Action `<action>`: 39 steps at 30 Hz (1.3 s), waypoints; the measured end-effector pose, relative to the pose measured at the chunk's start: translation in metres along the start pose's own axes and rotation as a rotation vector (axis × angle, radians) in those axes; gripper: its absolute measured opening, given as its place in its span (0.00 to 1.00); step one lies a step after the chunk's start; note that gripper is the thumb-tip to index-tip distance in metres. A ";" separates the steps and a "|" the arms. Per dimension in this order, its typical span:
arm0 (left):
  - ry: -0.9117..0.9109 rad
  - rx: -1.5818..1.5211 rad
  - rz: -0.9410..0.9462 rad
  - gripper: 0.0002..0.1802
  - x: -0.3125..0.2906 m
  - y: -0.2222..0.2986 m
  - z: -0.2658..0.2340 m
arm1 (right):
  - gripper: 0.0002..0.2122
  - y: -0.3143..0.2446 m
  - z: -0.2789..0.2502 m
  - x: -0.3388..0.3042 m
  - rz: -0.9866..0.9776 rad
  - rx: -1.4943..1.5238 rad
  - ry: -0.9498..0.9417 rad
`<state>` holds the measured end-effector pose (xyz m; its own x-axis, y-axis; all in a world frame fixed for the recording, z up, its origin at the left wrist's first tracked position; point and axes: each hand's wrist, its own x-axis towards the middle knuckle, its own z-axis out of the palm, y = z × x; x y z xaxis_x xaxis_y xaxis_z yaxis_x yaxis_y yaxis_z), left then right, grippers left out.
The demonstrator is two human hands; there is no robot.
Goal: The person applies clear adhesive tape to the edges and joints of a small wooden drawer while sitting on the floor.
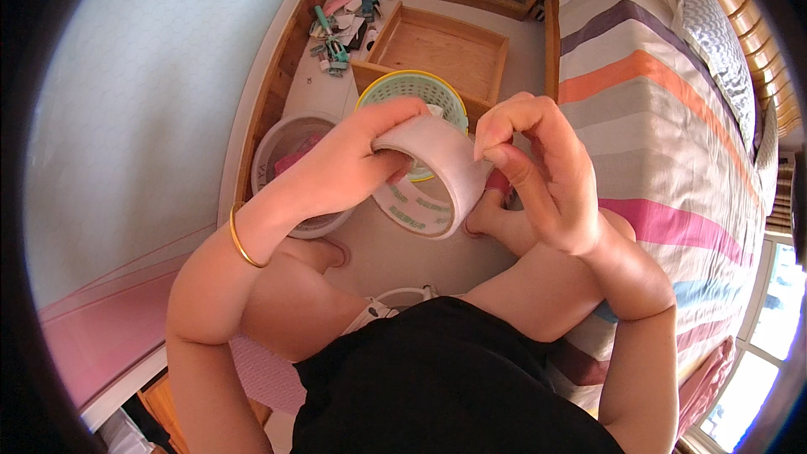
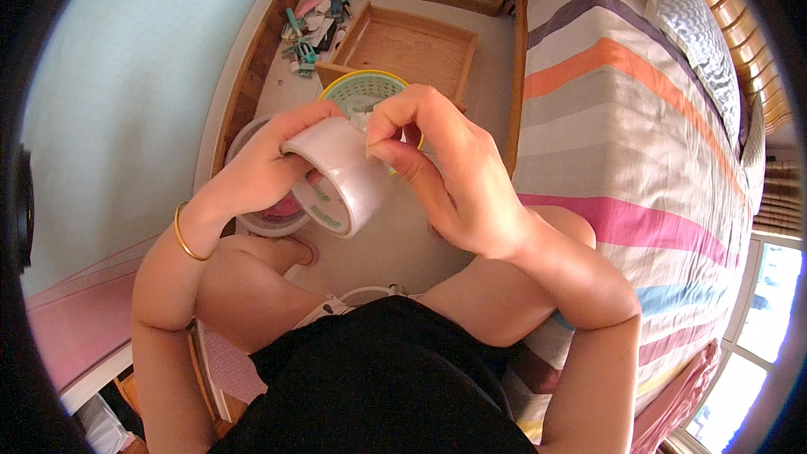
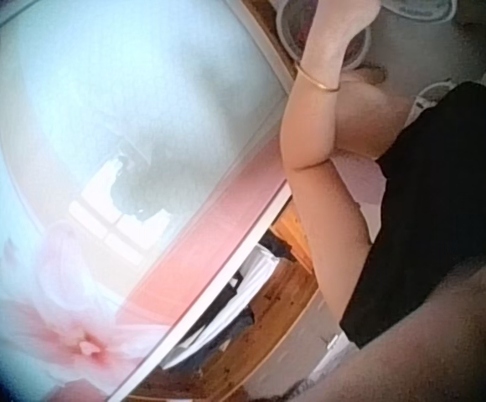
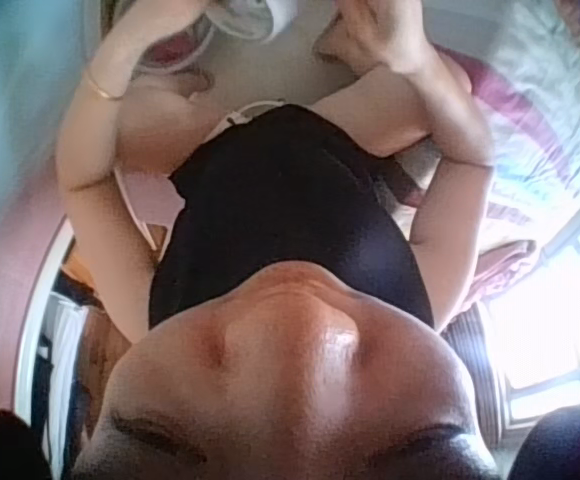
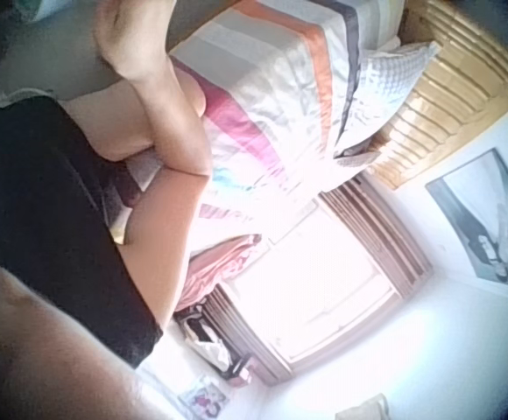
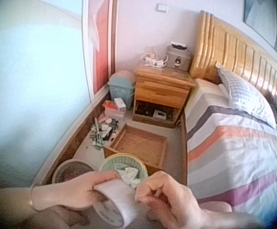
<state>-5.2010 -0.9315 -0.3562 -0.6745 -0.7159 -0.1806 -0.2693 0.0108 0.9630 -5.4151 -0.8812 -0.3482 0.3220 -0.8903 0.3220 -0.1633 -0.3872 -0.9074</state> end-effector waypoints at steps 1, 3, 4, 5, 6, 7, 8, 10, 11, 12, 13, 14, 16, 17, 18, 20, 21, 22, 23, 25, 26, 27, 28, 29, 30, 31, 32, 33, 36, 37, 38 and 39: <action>-0.053 -0.013 -0.034 0.21 0.002 -0.002 0.000 | 0.05 -0.001 0.001 0.000 0.000 -0.002 0.001; -0.107 -0.027 -0.065 0.22 0.004 -0.008 0.002 | 0.06 -0.003 0.004 0.001 0.103 0.185 0.080; -0.126 -0.076 -0.080 0.21 0.004 -0.012 0.002 | 0.06 -0.002 0.004 0.002 0.100 0.188 0.078; -0.145 -0.126 -0.095 0.21 0.004 -0.016 0.003 | 0.08 0.000 0.002 0.004 0.083 0.135 0.007; -0.141 -0.124 -0.096 0.21 0.004 -0.021 0.004 | 0.10 0.002 0.001 0.005 0.067 0.082 -0.065; -0.144 -0.120 -0.070 0.17 0.005 -0.027 0.006 | 0.10 0.004 0.000 0.006 0.063 0.086 -0.067; -0.145 -0.116 -0.044 0.14 0.004 -0.032 0.007 | 0.10 0.006 0.001 0.006 0.095 0.032 -0.122; -0.122 -0.056 -0.083 0.15 0.005 -0.039 0.010 | 0.10 0.010 0.002 0.004 0.124 -0.023 -0.176; -0.104 0.001 -0.119 0.16 0.005 -0.042 0.012 | 0.08 0.012 0.002 0.003 0.142 -0.085 -0.194; -0.103 0.003 -0.118 0.16 0.003 -0.044 0.013 | 0.06 0.014 0.003 0.002 0.161 -0.146 -0.213; -0.076 -0.004 -0.208 0.18 0.002 -0.046 0.013 | 0.06 0.014 0.005 0.001 0.158 -0.146 -0.212; -0.049 -0.011 -0.297 0.20 0.000 -0.048 0.015 | 0.05 0.015 0.007 0.000 0.160 -0.156 -0.198; 0.024 -0.073 -0.322 0.21 -0.005 -0.053 0.017 | 0.04 0.016 0.010 -0.001 0.156 -0.169 -0.181; 0.094 -0.139 -0.347 0.22 -0.007 -0.056 0.018 | 0.04 0.016 0.011 -0.002 0.106 -0.218 -0.147; 0.097 -0.134 -0.342 0.22 -0.009 -0.061 0.018 | 0.05 0.017 0.011 -0.002 0.057 -0.266 -0.113; 0.220 0.065 -0.132 0.24 -0.015 -0.064 0.018 | 0.05 0.020 0.010 -0.002 0.020 -0.327 -0.081; 0.225 0.072 -0.129 0.24 -0.021 -0.064 0.020 | 0.05 0.021 0.010 -0.002 -0.010 -0.387 -0.050; 0.255 0.057 -0.064 0.26 -0.024 -0.058 0.026 | 0.05 0.022 0.009 -0.001 -0.014 -0.391 -0.045; 0.286 0.042 0.001 0.28 -0.028 -0.051 0.031 | 0.04 0.023 0.009 -0.001 -0.027 -0.394 -0.013; 0.287 0.061 0.103 0.30 -0.036 -0.037 0.041 | 0.04 0.017 0.011 0.000 0.022 -0.344 0.031; 0.290 0.076 0.198 0.31 -0.041 -0.031 0.045 | 0.04 0.012 0.014 0.000 0.010 -0.344 0.034; 0.308 0.103 0.254 0.36 -0.043 -0.031 0.050 | 0.05 0.009 0.018 -0.001 0.025 -0.307 0.037; 0.315 0.110 0.261 0.36 -0.046 -0.024 0.054 | 0.05 0.006 0.021 -0.002 0.041 -0.271 0.038; 0.309 0.089 0.271 0.38 -0.051 -0.016 0.058 | 0.05 0.004 0.023 -0.004 0.029 -0.272 0.037; 0.302 0.067 0.282 0.40 -0.055 -0.010 0.062 | 0.05 0.002 0.025 -0.005 0.044 -0.213 0.036; 0.283 0.055 0.345 0.41 -0.058 -0.011 0.064 | 0.05 -0.001 0.028 -0.007 0.059 -0.153 0.032; 0.292 0.062 0.351 0.41 -0.062 -0.012 0.067 | 0.05 -0.003 0.030 -0.007 0.046 -0.153 0.029; 0.286 0.049 0.361 0.40 -0.066 -0.012 0.069 | 0.05 -0.005 0.031 -0.007 0.031 -0.116 0.028; 0.312 0.091 0.405 0.39 -0.080 -0.007 0.082 | 0.05 -0.021 0.033 -0.010 0.037 -0.076 0.063; 0.306 0.088 0.389 0.38 -0.085 -0.003 0.086 | 0.05 -0.027 0.033 -0.013 0.066 -0.071 0.100; 0.299 0.085 0.374 0.37 -0.090 0.004 0.090 | 0.05 -0.031 0.035 -0.016 0.055 -0.071 0.098; 0.330 0.055 0.382 0.33 -0.097 0.011 0.099 | 0.05 -0.034 0.038 -0.019 0.038 -0.044 0.116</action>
<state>-5.2065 -0.7931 -0.3479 -0.4810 -0.8361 0.2638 -0.0876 0.3452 0.9344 -5.3807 -0.8420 -0.3333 0.2055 -0.9254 0.3186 -0.2145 -0.3602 -0.9079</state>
